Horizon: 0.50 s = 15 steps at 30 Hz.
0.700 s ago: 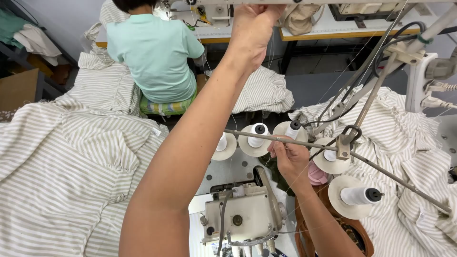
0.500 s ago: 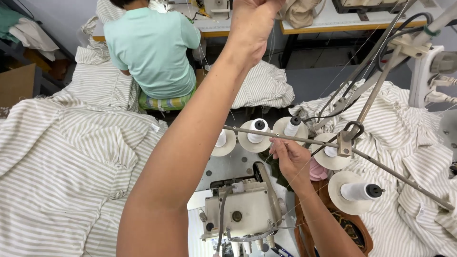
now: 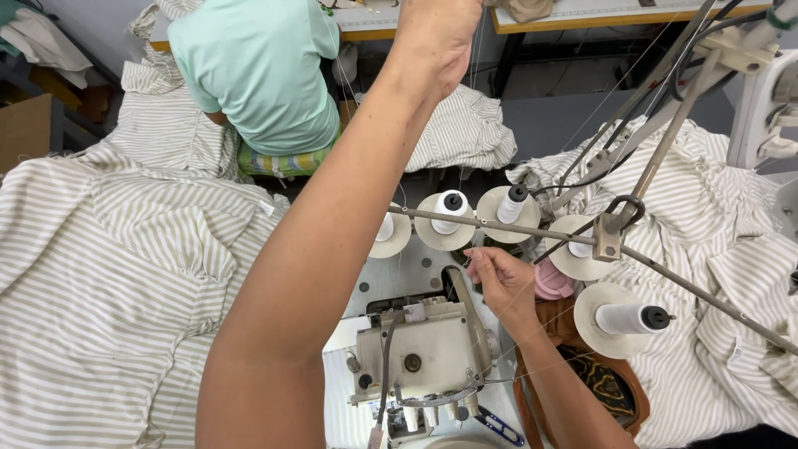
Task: Threading an industrial sewing machine by guiding thread through various tension discs and eyelets
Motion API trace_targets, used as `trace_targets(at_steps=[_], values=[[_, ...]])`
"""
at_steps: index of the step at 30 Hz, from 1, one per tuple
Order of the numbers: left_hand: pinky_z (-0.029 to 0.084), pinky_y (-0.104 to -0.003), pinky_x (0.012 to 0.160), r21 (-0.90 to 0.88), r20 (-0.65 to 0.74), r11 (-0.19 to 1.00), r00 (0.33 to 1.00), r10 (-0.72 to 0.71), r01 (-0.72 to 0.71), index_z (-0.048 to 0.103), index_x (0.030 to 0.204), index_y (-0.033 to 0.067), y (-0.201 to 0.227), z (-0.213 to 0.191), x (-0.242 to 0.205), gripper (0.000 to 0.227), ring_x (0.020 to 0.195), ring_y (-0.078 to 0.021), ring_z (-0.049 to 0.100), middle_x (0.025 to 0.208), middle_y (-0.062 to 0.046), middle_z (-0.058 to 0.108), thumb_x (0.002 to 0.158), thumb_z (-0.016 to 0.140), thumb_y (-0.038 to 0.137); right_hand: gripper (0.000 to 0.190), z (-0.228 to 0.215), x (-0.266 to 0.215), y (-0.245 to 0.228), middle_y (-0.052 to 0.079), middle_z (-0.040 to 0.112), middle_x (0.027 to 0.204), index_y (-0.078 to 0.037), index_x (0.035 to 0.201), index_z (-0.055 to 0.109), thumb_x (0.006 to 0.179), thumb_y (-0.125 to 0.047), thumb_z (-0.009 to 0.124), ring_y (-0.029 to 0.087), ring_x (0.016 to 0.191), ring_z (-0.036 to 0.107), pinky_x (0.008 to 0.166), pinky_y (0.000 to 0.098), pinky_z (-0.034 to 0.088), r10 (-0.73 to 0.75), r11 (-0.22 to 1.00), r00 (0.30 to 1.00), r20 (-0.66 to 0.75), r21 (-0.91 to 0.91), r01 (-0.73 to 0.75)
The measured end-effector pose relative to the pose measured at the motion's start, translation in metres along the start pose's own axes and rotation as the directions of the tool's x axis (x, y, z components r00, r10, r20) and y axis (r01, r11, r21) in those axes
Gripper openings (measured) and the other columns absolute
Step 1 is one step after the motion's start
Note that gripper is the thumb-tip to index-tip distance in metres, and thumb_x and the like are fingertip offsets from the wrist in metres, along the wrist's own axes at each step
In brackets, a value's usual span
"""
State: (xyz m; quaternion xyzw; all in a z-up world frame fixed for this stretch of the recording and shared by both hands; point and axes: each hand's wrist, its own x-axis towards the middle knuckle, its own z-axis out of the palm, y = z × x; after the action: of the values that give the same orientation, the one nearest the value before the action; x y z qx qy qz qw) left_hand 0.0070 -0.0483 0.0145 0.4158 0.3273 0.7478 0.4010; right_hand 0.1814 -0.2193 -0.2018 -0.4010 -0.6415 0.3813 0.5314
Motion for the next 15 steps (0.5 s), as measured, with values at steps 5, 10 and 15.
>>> trace_targets(at_steps=[5,10,15], values=[[0.043,-0.034,0.088,0.007,-0.011,0.999,0.999,-0.043,0.043,0.046,0.064,0.019,-0.009,-0.009,-0.005,0.035,0.068,-0.0097,0.042,0.065,0.007,0.046,0.073,0.072,-0.002,0.02,-0.003,-0.004,0.009,0.007,0.072,0.061,-0.002,0.094,0.08,0.103,-0.011,0.064,0.008,0.053,0.064,0.051,0.0215,0.052,-0.005,1.0,1.0,0.0,-0.014,0.005],[0.042,-0.035,0.09,0.011,-0.028,0.996,0.996,-0.085,0.085,0.045,0.064,0.0186,-0.038,-0.052,-0.02,0.035,0.068,-0.0103,0.04,0.065,0.007,0.044,0.073,0.072,-0.002,0.02,-0.004,-0.007,0.015,0.006,0.072,0.06,-0.004,0.093,0.08,0.103,-0.012,0.065,0.008,0.052,0.063,0.049,0.0209,0.051,0.002,1.0,1.0,0.005,-0.01,-0.002],[0.041,-0.036,0.092,0.015,-0.042,0.992,0.991,-0.125,0.126,0.044,0.063,0.0182,-0.064,-0.117,-0.05,0.036,0.067,-0.0109,0.039,0.064,0.006,0.043,0.073,0.072,-0.001,0.021,-0.004,-0.012,0.018,0.006,0.072,0.06,-0.005,0.089,0.079,0.103,-0.013,0.066,0.008,0.052,0.063,0.049,0.0216,0.051,0.016,1.0,1.0,-0.005,-0.026,-0.016]])
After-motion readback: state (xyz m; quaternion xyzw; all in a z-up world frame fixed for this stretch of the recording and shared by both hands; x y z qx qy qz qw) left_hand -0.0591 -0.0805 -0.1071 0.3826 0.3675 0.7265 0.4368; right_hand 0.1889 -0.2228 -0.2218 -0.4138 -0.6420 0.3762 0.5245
